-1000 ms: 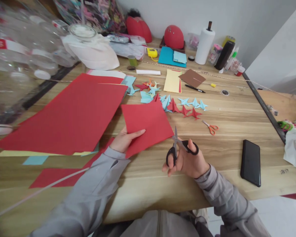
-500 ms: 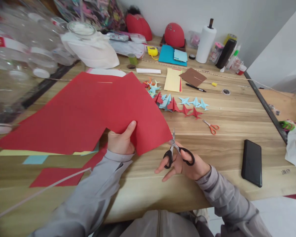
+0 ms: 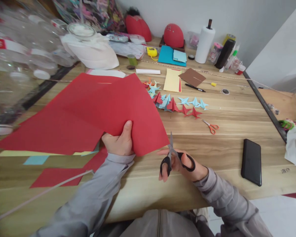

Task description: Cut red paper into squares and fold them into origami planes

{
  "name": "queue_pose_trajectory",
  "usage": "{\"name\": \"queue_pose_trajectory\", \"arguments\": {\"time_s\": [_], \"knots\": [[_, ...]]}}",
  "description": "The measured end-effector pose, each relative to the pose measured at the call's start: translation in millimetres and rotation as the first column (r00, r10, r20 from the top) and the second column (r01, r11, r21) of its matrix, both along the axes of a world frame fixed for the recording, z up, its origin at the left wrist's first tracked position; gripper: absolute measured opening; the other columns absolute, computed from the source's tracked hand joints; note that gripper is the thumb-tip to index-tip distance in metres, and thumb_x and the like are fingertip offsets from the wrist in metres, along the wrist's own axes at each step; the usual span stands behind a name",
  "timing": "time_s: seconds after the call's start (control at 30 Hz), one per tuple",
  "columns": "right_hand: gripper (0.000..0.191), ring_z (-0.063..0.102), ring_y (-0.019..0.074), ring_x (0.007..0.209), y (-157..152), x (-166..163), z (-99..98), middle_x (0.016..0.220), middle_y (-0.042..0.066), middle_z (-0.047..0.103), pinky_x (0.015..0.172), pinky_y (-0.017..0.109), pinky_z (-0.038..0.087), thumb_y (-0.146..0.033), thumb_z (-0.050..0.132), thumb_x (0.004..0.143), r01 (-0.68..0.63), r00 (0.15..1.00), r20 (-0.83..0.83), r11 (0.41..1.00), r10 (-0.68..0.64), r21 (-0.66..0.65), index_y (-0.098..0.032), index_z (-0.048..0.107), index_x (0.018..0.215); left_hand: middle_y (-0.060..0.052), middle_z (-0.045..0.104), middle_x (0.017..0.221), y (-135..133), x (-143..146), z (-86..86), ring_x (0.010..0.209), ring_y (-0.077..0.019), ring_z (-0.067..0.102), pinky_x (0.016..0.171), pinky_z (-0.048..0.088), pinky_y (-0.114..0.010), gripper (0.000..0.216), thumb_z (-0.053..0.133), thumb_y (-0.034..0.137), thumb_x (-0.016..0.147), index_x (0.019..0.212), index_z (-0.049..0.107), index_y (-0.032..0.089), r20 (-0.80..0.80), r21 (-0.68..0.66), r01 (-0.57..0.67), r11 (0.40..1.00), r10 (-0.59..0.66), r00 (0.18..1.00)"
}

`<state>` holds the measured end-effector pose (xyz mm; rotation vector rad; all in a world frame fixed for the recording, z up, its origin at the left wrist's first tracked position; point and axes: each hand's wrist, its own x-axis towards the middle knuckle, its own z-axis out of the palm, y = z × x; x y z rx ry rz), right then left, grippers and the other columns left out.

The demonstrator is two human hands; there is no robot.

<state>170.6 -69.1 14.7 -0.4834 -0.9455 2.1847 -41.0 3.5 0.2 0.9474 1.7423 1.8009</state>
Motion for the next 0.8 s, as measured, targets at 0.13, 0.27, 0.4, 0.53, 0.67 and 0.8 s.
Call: {"name": "queue_pose_trajectory", "arguments": {"time_s": [0.13, 0.27, 0.4, 0.53, 0.67, 0.8], "knots": [[0.07, 0.068, 0.0252, 0.083, 2.1, 0.9, 5.0, 0.084, 0.009, 0.068, 0.07, 0.04, 0.054, -0.066, 0.057, 0.081, -0.034, 0.999, -0.003, 0.999, 0.034, -0.036, -0.02, 0.045, 0.132, -0.004, 0.071, 0.078, 1.9, -1.1, -4.7, 0.091, -0.0219, 0.067, 0.089, 0.053, -0.036, 0.025, 0.076, 0.039, 0.069, 0.075, 0.068, 0.016, -0.073, 0.025, -0.001, 1.0, 0.003, 0.997], [0.077, 0.07, 0.0244, 0.077, 5.6, 4.9, 6.7, 0.084, 0.006, 0.066, 0.052, 0.028, 0.054, -0.07, 0.058, 0.077, -0.099, 0.995, 0.017, 0.99, 0.102, -0.101, -0.025, 0.036, 0.135, -0.006, 0.071, 0.075, 6.5, -1.6, -9.1, 0.077, -0.0202, 0.067, 0.079, 0.056, -0.036, 0.027, 0.073, 0.039, 0.069, 0.072, 0.068, 0.012, -0.183, 0.066, -0.031, 0.997, 0.043, 0.982], [0.078, 0.07, 0.0222, 0.064, 7.4, 6.2, 3.0, 0.076, 0.001, 0.062, 0.042, 0.021, 0.048, -0.077, 0.058, 0.07, -0.123, 0.992, -0.012, 0.984, 0.122, -0.129, -0.027, 0.037, 0.127, -0.006, 0.071, 0.073, 8.1, -1.4, -9.9, 0.071, -0.0182, 0.067, 0.072, 0.056, -0.033, 0.028, 0.071, 0.039, 0.07, 0.071, 0.068, 0.012, -0.233, 0.08, -0.029, 0.996, 0.047, 0.971], [0.072, 0.07, 0.0226, 0.066, 8.0, 3.7, -1.6, 0.079, 0.002, 0.061, 0.047, 0.027, 0.052, -0.078, 0.059, 0.068, -0.086, 0.995, -0.065, 0.99, 0.079, -0.113, -0.021, 0.045, 0.111, -0.005, 0.071, 0.071, 7.0, -1.7, -9.0, 0.07, -0.0181, 0.067, 0.07, 0.056, -0.033, 0.029, 0.071, 0.041, 0.07, 0.07, 0.068, 0.012, -0.246, 0.073, -0.019, 0.997, 0.037, 0.969], [0.07, 0.068, 0.0216, 0.065, 8.4, 1.4, -2.8, 0.077, 0.003, 0.062, 0.055, 0.03, 0.051, -0.079, 0.053, 0.072, -0.091, 0.987, -0.136, 0.993, 0.08, -0.08, -0.018, 0.048, 0.106, -0.005, 0.069, 0.068, 6.5, -2.8, -8.8, 0.071, -0.0194, 0.067, 0.075, 0.056, -0.035, 0.029, 0.071, 0.04, 0.07, 0.07, 0.067, 0.012, -0.252, 0.103, -0.026, 0.994, 0.051, 0.967], [0.07, 0.066, 0.0204, 0.06, 7.5, 0.6, -2.3, 0.074, 0.003, 0.062, 0.057, 0.031, 0.048, -0.081, 0.05, 0.073, -0.087, 0.985, -0.159, 0.994, 0.075, -0.07, -0.018, 0.049, 0.104, -0.003, 0.065, 0.062, 6.3, -2.5, -6.2, 0.075, -0.0212, 0.067, 0.079, 0.055, -0.036, 0.028, 0.072, 0.04, 0.068, 0.063, 0.063, 0.014, -0.252, 0.116, -0.056, 0.992, 0.084, 0.964]]}}
